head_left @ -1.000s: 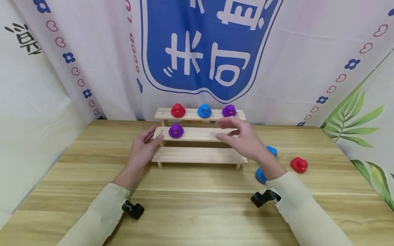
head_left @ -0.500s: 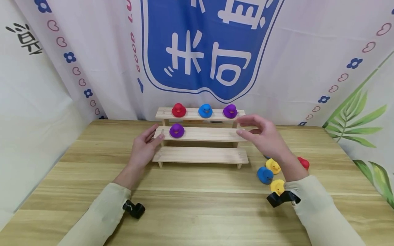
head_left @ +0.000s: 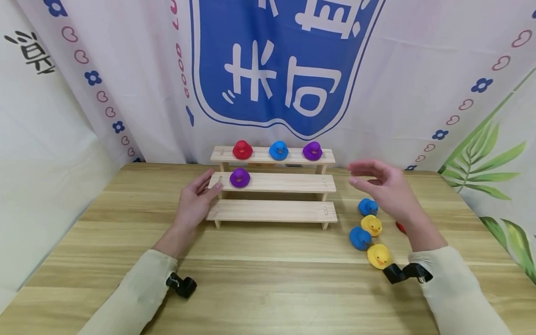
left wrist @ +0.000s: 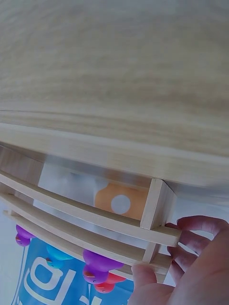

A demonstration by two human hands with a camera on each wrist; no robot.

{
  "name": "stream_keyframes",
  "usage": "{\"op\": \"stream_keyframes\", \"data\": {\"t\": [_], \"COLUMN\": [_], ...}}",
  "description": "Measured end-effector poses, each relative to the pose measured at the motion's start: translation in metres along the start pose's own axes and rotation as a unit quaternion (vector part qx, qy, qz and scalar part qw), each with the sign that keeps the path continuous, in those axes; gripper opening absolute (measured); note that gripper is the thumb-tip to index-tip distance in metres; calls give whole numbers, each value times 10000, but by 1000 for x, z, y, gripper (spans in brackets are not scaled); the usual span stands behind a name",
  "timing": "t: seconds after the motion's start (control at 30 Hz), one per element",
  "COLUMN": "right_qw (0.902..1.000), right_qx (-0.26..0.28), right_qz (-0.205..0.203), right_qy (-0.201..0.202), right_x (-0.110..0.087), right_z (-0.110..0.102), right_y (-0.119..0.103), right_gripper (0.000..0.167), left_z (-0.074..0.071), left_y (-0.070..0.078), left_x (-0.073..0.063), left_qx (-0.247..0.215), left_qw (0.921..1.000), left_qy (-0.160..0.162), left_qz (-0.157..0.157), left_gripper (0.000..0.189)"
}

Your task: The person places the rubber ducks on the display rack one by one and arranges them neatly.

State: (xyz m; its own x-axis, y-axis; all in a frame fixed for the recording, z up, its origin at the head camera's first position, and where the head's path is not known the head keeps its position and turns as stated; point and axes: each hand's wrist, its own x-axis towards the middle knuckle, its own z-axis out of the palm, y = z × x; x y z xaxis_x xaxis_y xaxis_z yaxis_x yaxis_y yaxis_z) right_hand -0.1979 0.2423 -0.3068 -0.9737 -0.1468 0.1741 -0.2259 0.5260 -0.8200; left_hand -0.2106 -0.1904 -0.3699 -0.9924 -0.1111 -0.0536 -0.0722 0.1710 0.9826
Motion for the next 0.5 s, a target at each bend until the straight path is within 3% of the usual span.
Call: {"op": "stream_keyframes", "data": {"t": [0.5], "right_qw": [9999], "right_qx": [86], "right_qz": [7], "right_qy": [146], "right_x": [-6], "right_z": [-20], "right_y": [25], "right_gripper": [42], "left_z": [-1], "left_y": [1], "left_x": [-1], "left_qx": [-52], "left_qw": [10000], "left_qy": [-9], "left_qz": [21], "left_gripper": [67]}}
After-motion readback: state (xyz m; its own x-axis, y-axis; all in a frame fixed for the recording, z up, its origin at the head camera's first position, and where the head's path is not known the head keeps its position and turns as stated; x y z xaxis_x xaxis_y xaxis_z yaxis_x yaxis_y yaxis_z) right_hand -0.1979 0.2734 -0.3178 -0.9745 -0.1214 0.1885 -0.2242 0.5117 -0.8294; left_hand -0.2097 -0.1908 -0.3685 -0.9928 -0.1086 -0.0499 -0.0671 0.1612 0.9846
